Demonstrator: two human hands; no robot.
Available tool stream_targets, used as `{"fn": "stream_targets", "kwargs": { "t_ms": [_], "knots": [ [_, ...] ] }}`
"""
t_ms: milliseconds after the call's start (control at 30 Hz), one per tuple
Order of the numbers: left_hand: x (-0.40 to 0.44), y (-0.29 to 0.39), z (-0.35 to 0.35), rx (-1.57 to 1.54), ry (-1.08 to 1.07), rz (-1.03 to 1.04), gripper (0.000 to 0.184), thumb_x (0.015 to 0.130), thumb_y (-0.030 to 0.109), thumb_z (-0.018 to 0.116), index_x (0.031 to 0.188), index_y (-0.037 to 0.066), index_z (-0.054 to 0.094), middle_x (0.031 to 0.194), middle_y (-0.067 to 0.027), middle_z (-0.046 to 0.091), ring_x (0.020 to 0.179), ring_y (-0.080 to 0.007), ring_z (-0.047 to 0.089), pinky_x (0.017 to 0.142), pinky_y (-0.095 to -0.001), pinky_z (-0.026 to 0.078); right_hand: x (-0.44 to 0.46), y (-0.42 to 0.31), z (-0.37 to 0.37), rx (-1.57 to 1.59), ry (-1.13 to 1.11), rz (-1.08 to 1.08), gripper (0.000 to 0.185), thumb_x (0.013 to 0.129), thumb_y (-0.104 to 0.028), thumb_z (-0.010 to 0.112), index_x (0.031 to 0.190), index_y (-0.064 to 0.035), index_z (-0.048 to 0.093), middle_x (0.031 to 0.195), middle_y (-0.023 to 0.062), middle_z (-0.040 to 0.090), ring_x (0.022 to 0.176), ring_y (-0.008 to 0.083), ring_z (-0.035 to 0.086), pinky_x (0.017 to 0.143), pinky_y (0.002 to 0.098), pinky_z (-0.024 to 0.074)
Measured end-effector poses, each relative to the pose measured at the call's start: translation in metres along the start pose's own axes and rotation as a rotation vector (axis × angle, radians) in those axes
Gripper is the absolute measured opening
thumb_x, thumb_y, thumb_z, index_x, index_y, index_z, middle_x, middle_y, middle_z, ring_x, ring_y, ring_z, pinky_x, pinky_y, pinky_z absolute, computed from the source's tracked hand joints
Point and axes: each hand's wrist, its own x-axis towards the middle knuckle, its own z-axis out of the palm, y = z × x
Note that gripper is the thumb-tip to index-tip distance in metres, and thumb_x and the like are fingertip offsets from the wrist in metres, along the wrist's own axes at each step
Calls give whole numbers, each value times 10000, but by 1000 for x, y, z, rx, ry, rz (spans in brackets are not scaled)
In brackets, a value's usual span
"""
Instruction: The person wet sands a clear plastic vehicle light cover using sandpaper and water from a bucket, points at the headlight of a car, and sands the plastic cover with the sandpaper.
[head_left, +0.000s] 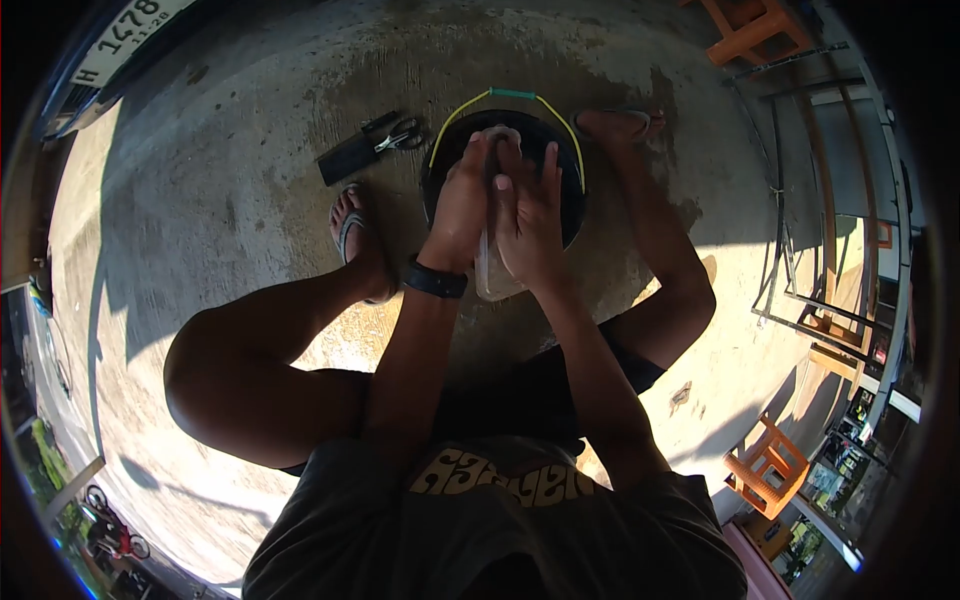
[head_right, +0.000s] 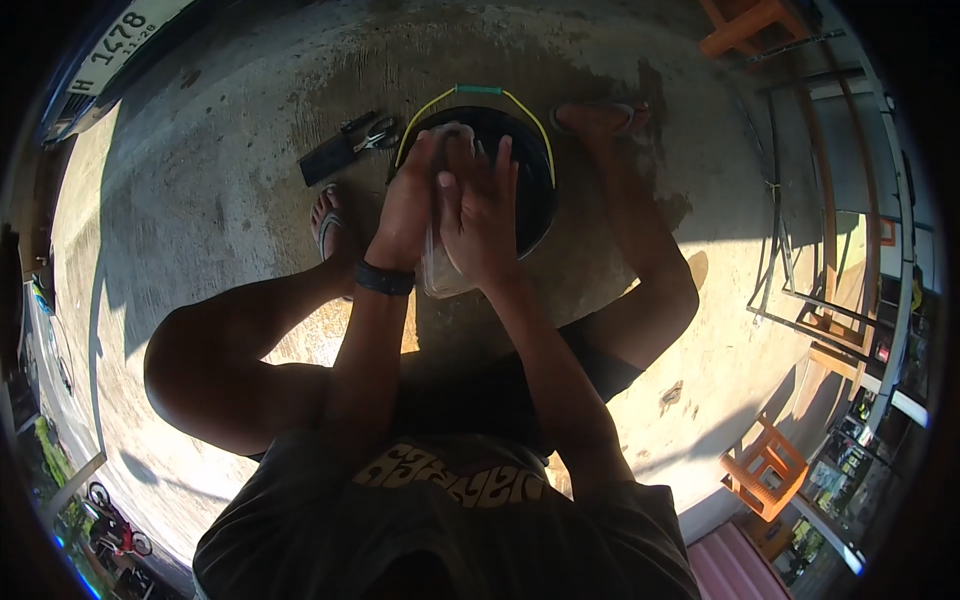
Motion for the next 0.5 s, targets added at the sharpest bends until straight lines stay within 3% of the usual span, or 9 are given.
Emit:
{"fn": "stream_targets", "kwargs": {
  "t_ms": [67, 100, 233, 400, 500],
  "knots": [
    [3, 10, 1, -53, -41, -14, 596, 1112, 521, 388, 1398, 30, 567, 1140, -144, 693, 980, -226, 682, 902, -358, 561, 1, -5, -4, 13, -12, -20, 540, 1129, -337, 375, 1556, -13, 436, 1606, 240, 423, 1519, 585, 215, 1197, 716, 197],
    [3, 18, -6, -95, -45, -99, 591, 1119, 515, 365, 1420, 39, 544, 1234, -142, 656, 1076, -233, 656, 1005, -363, 529, -23, -16, -1, 31, -24, -36, 549, 1132, -345, 360, 1551, 2, 435, 1590, 244, 442, 1517, 587, 215, 1199, 711, 197],
    [6, -1, 1, -60, -36, -12, 611, 1110, 535, 374, 1395, 30, 566, 1102, -121, 687, 922, -207, 663, 860, -343, 561, -1, -3, -8, -3, -29, -44, 615, 1118, -392, 387, 1551, 44, 408, 1590, 264, 431, 1510, 616, 189, 1203, 710, 194],
    [7, 22, -6, -95, -47, -85, 593, 1116, 521, 371, 1417, 41, 547, 1120, -118, 680, 972, -211, 657, 889, -353, 565, -45, -24, 1, 93, -121, -23, 625, 1115, -407, 398, 1572, 19, 392, 1616, 263, 399, 1517, 607, 186, 1213, 700, 171],
    [-5, 11, -10, -93, -91, -117, 597, 1112, 529, 381, 1424, 44, 537, 1135, -125, 676, 999, -220, 658, 902, -357, 565, -12, -6, -4, -19, -73, 1, 647, 1098, -410, 433, 1583, 15, 381, 1640, 251, 371, 1521, 615, 166, 1202, 723, 163]
  ]
}}
